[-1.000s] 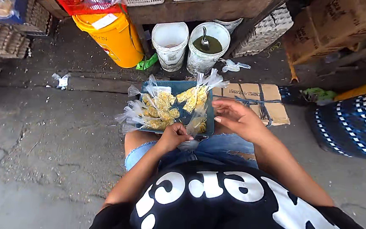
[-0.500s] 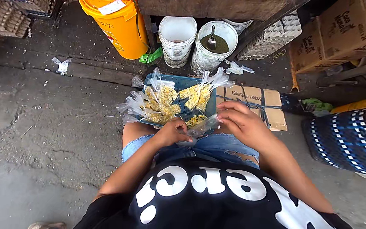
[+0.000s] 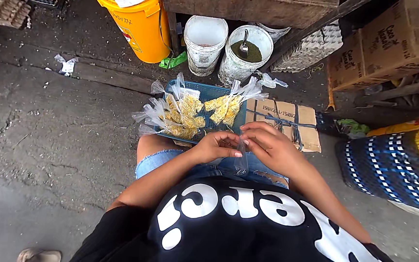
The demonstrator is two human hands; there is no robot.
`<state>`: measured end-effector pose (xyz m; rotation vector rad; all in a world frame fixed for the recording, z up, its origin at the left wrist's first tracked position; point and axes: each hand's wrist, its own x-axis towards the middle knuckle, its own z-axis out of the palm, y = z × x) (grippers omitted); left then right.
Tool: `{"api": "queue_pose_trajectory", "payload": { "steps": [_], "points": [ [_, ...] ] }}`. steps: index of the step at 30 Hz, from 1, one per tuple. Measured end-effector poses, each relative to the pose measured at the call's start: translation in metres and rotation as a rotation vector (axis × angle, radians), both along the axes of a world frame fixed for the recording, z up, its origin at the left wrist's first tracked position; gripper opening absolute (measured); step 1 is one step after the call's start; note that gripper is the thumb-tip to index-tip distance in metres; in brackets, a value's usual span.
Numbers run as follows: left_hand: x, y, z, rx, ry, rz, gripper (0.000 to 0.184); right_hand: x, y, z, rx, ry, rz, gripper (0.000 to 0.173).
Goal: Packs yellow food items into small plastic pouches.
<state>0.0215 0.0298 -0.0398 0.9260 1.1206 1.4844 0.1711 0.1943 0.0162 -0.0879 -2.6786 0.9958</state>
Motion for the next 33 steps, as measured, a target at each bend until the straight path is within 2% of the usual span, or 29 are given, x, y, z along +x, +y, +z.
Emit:
{"api": "queue_pose_trajectory", "payload": {
  "steps": [4,8,10,12,13,15,16,17,18,20,22,23,26,27,30,33],
  "points": [
    [0.007,0.000,-0.005,-0.026,0.125,0.076,0.013,-0.002,-0.002,-0.002,-0.003,0.009,-0.024,0.024],
    [-0.002,-0.006,-0.001,-0.063,0.105,0.121,0.008,-0.001,0.007,0.003,-0.024,0.017,-0.023,0.022],
    [-0.007,-0.010,0.000,-0.065,0.107,0.159,0.007,0.000,0.012,0.002,-0.103,0.023,-0.021,0.020],
    [-0.011,-0.011,0.001,-0.071,0.109,0.184,0.007,-0.002,0.013,-0.002,-0.299,0.013,-0.033,0.020],
    [-0.011,-0.011,0.001,-0.071,0.107,0.194,0.007,-0.003,0.011,-0.005,-0.430,-0.006,-0.040,0.028],
    [-0.012,-0.011,0.003,-0.084,0.111,0.209,0.007,-0.007,0.005,-0.011,-0.655,-0.054,-0.053,0.069],
    [-0.011,-0.011,0.004,-0.098,0.128,0.212,0.007,-0.010,0.000,-0.014,-0.733,-0.062,-0.084,0.083],
    [-0.011,-0.011,0.004,-0.109,0.154,0.212,0.007,-0.013,-0.006,-0.015,-0.783,-0.048,-0.133,0.085],
    [-0.011,-0.010,0.005,-0.119,0.186,0.212,0.008,-0.015,-0.012,-0.016,-0.794,-0.017,-0.187,0.078],
    [-0.009,-0.009,0.004,-0.104,0.235,0.214,0.012,-0.019,-0.019,-0.016,-0.728,0.058,-0.254,0.052],
    [-0.010,-0.006,0.009,-0.083,0.254,0.178,0.027,-0.021,-0.022,-0.012,-0.632,0.088,-0.235,0.036],
    [-0.011,-0.002,0.012,-0.071,0.263,0.155,0.032,-0.022,-0.023,-0.009,-0.586,0.077,-0.218,0.033],
    [-0.008,0.009,0.018,-0.056,0.335,0.116,0.016,-0.024,-0.021,0.002,-0.476,0.100,-0.151,0.030],
    [-0.006,0.011,0.018,-0.045,0.345,0.084,0.016,-0.025,-0.015,0.008,-0.458,0.151,-0.145,0.028],
    [0.004,0.008,0.002,0.004,0.397,-0.029,0.023,-0.022,0.015,0.036,-0.518,0.313,-0.198,0.030],
    [0.004,-0.001,-0.018,-0.019,0.448,-0.052,0.027,-0.017,0.036,0.049,-0.565,0.429,-0.248,0.033]
  ]
}}
